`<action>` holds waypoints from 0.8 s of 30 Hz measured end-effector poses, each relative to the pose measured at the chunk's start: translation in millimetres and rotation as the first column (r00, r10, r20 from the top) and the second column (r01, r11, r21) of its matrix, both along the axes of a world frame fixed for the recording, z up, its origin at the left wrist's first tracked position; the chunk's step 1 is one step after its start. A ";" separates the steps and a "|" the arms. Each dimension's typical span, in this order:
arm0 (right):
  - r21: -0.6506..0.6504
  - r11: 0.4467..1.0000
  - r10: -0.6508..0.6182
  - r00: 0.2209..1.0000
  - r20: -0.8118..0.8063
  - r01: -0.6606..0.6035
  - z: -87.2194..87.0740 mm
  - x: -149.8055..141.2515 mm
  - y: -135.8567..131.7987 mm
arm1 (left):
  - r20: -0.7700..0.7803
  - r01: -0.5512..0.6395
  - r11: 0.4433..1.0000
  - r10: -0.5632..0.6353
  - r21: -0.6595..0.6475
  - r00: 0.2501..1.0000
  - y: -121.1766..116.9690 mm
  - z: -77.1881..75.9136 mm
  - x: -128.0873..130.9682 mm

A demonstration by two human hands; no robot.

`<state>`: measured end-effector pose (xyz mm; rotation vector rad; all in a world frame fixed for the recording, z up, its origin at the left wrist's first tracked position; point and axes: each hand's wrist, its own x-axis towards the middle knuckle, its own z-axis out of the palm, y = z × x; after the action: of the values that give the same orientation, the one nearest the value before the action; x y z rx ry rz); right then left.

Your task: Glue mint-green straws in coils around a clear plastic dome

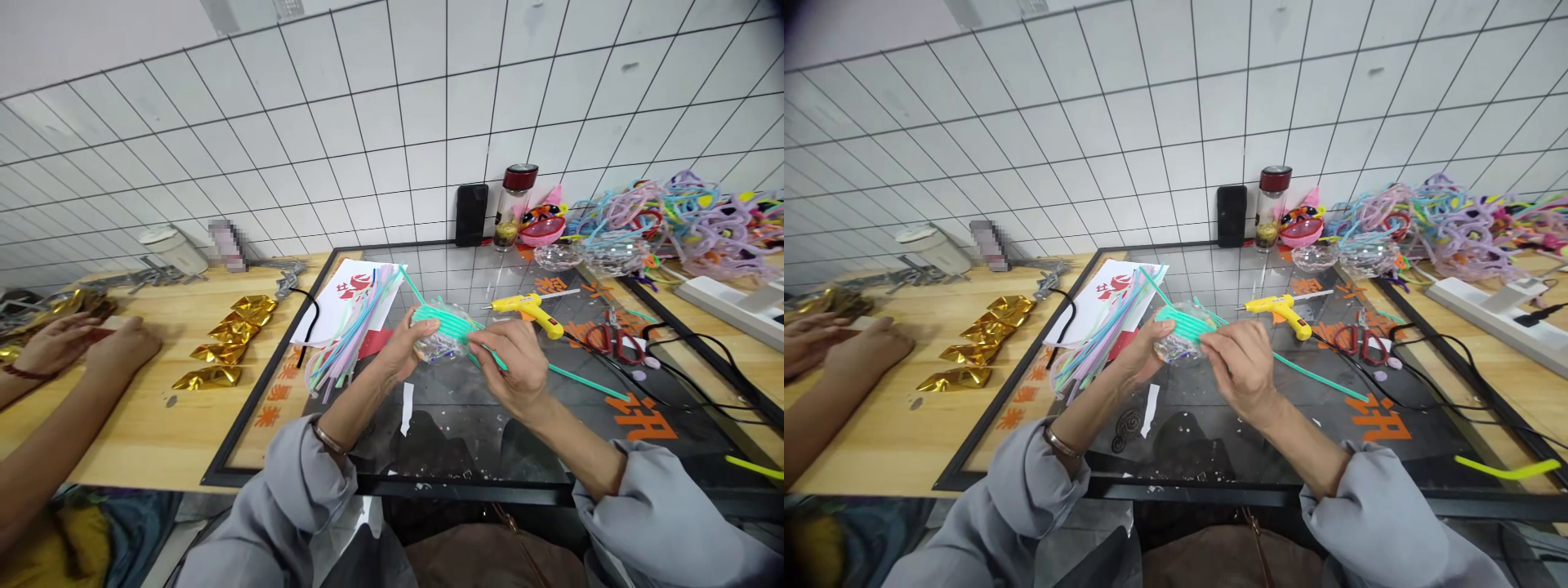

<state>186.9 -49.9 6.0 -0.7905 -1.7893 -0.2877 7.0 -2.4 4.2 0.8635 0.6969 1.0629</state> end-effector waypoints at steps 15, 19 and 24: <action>-0.207 0.964 0.137 0.980 -0.147 -0.165 -3.3 -1.3 -2.5 | -0.159 -0.066 0.992 0.083 0.110 0.984 -6.6 2.0 1.9; -0.436 0.881 -0.030 0.897 -0.441 -0.185 -12.1 4.5 7.8 | -0.180 -0.011 0.980 0.048 0.198 0.983 -4.3 -1.4 -1.6; -0.580 0.706 -0.117 0.741 -0.662 -0.407 -23.7 6.4 18.5 | -0.255 0.062 0.941 0.026 0.333 0.967 0.0 -7.8 -6.0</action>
<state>193.3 -31.5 -17.7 -1.0795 -1.2126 0.7873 1.0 -2.4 -3.6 1.3211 0.7291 1.0820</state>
